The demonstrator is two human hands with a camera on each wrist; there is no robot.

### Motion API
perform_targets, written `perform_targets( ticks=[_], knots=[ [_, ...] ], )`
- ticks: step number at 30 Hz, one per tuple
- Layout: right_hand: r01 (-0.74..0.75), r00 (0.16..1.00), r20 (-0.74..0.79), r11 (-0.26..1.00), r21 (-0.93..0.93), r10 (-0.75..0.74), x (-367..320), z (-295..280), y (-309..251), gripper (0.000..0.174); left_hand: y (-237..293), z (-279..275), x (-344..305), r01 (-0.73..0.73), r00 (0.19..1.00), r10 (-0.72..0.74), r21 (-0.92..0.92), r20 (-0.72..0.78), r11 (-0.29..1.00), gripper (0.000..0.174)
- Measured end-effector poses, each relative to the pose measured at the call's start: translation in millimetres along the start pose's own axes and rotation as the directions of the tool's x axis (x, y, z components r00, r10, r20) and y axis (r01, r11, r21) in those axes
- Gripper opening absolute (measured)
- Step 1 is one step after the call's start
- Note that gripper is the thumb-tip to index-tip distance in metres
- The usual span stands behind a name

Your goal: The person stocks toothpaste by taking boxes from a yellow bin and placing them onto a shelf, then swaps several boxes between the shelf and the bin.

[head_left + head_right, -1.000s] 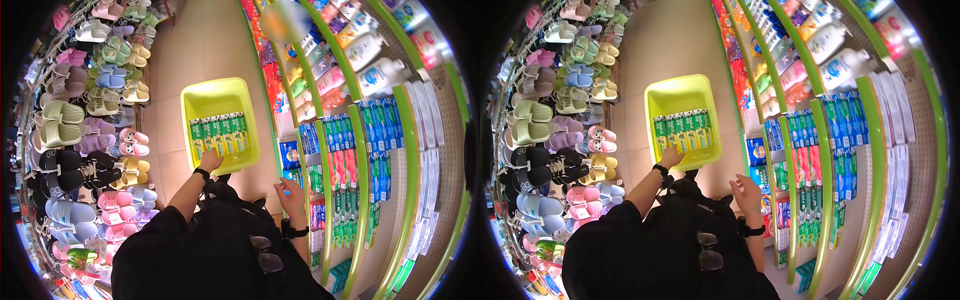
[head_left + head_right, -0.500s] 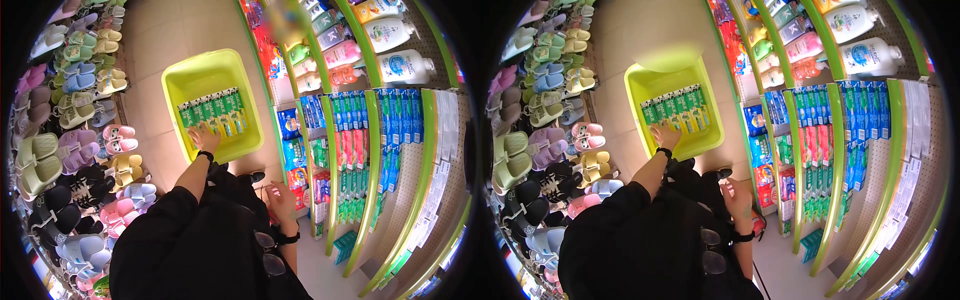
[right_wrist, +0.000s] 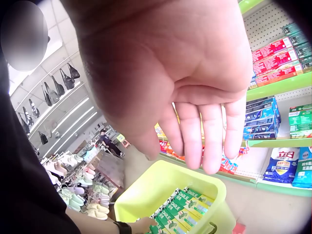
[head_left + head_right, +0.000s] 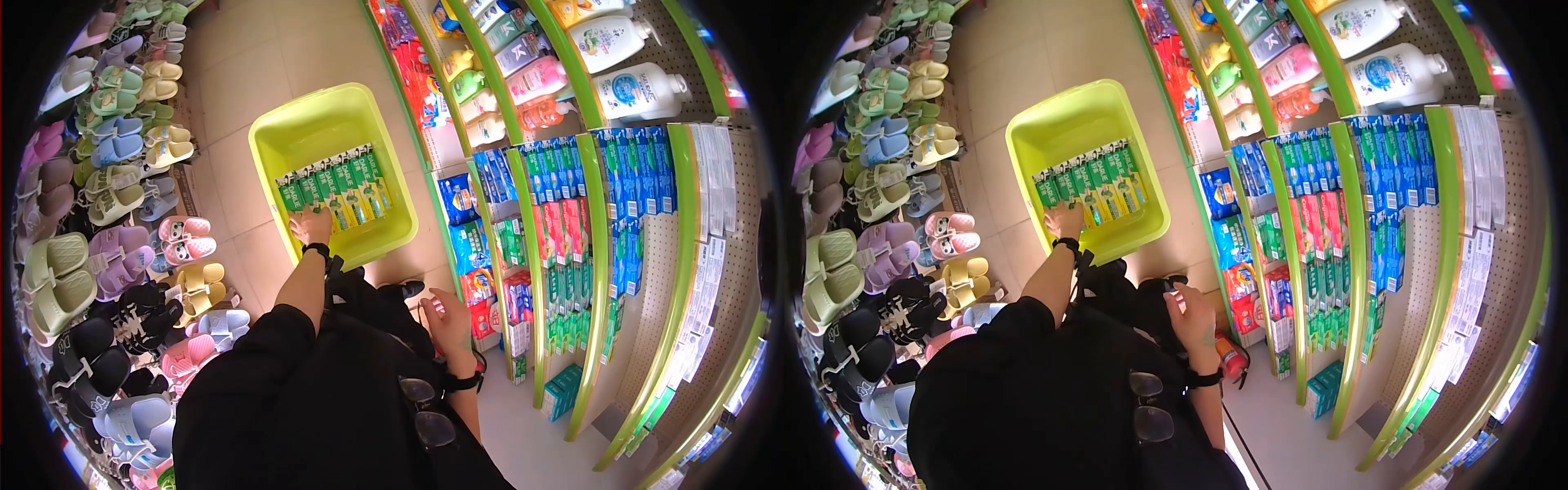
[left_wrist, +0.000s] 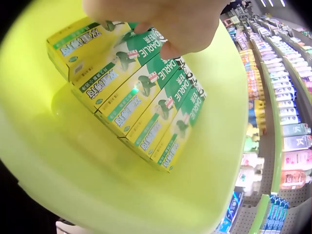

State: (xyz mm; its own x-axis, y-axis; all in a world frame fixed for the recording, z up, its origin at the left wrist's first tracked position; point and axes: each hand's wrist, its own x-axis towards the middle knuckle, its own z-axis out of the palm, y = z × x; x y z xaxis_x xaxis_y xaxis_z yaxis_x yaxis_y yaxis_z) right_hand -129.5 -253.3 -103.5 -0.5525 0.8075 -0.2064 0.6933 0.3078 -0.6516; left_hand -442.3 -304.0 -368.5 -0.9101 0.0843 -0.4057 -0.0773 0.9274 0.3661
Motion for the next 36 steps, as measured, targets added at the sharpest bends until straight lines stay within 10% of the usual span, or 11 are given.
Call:
perform_targets(
  ticks=[15,19,24,36],
  knots=[
    [0.008,1.0,0.004,0.998,-0.061,-0.007,-15,5,2,0.029,5,2,3,0.07,0.991,-0.092,-0.206,-0.1,0.976,0.071],
    [0.036,0.999,-0.02,0.998,-0.049,-0.037,-14,10,4,0.029,7,-7,-11,-0.062,0.996,0.046,0.215,0.076,0.975,0.079],
    [0.006,1.0,0.013,1.0,0.022,-0.007,-9,16,1,0.028,-9,-2,-14,-0.145,0.974,0.078,0.316,0.214,0.938,0.108],
    [0.033,0.999,0.021,0.999,0.005,-0.033,-9,18,3,0.029,6,-2,-14,0.049,0.946,-0.119,0.228,0.301,0.972,0.076]
  ],
)
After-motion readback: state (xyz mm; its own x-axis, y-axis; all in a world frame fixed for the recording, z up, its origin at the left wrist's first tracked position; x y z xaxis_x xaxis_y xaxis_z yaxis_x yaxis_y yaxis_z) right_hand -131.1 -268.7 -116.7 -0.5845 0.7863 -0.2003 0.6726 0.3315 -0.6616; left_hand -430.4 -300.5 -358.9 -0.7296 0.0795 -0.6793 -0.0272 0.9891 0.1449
